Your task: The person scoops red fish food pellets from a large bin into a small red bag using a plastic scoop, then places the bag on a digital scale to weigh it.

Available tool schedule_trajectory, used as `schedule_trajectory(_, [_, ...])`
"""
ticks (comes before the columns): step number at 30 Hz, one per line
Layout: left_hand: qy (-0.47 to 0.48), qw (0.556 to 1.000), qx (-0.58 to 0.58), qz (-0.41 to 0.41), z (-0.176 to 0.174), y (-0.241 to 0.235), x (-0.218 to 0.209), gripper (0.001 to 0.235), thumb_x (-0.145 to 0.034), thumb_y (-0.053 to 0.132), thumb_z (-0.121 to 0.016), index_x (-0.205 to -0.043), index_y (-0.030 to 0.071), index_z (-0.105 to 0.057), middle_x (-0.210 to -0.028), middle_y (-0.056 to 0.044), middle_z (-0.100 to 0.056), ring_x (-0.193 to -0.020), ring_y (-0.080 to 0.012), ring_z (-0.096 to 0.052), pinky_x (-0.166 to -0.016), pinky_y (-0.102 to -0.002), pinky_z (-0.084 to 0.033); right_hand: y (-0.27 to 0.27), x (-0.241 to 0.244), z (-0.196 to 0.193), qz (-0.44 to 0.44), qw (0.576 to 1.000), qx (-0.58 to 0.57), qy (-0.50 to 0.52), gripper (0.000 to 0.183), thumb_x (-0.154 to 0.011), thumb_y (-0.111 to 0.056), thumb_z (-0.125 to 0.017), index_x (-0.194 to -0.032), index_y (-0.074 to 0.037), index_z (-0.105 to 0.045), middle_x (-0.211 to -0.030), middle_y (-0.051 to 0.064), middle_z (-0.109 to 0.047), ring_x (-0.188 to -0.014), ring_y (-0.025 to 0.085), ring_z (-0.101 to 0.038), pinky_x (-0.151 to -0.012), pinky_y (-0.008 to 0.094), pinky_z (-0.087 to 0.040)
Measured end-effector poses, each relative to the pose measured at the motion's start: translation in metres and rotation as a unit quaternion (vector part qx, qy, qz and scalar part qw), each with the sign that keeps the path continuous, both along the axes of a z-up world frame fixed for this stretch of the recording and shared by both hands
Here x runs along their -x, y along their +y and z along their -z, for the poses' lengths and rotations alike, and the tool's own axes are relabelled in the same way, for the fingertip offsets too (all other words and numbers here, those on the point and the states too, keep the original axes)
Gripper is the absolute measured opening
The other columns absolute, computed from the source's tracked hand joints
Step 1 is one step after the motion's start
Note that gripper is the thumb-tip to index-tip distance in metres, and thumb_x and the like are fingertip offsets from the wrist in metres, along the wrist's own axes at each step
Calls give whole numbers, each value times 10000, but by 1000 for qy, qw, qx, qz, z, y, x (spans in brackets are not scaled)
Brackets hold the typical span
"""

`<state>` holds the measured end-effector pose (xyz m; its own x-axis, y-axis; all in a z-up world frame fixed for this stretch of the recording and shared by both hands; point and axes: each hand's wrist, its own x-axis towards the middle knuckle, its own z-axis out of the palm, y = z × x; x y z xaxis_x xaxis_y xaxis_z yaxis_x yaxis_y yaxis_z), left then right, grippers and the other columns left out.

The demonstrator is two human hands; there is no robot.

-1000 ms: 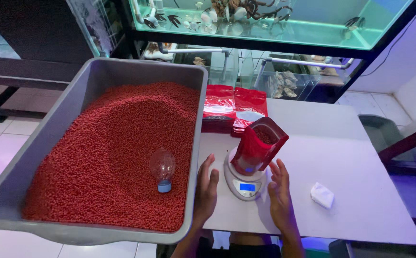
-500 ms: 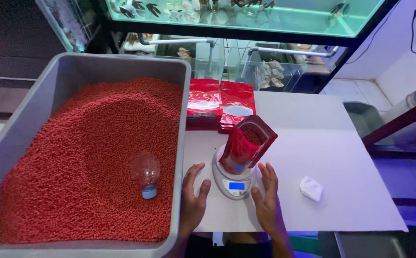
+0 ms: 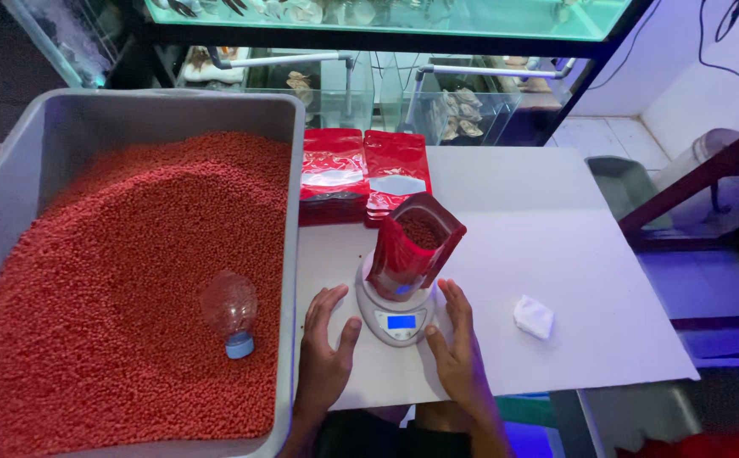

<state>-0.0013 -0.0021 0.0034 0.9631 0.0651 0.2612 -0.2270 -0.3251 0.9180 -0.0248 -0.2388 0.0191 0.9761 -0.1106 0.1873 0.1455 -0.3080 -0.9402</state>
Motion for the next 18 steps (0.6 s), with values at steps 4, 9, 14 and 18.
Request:
schedule_trajectory(4, [-9, 1000, -14, 9, 0, -1, 0, 545, -1110, 415, -623, -1572, 128, -656, -1654, -107, -678, -1660, -348, -482, -1340, -537, -362, -1, 0, 2, 7, 1000, 6, -12, 767, -1082, -134, -628, -1776, -99, -303, -1851, 150, -409, -1746, 308, -346, -1426, 505, -267])
schedule_trajectory(9, [18, 1000, -24, 6, -5, -3, 1, 556, -1082, 378, -659, -1586, 144, -649, -1673, -102, -660, -1678, -331, -451, -1331, -545, -369, 1, 2, -9, 12, 1000, 23, -8, 711, -1076, -129, -616, -1750, -139, -394, -1837, 121, -456, -1731, 313, -381, -1417, 533, -287])
schedule_trajectory(14, [2, 999, -32, 8, 2, -2, -1, 542, -1093, 369, -658, -1589, 152, -641, -1671, -94, -657, -1672, -333, -457, -1341, -536, -360, 1, 2, -10, 18, 999, 37, -1, 690, -1075, -148, -609, -1740, -168, -426, -1832, 110, -474, -1713, 318, -409, -1404, 538, -308])
schedule_trajectory(18, [-31, 999, -31, 4, 2, -1, -1, 532, -1104, 362, -647, -1575, 115, -642, -1634, -122, -680, -1640, -353, -494, -1337, -526, -371, -2, 0, -2, 8, 999, 33, -33, 684, -1077, -132, -611, -1737, -124, -432, -1812, 129, -491, -1707, 310, -416, -1406, 537, -313])
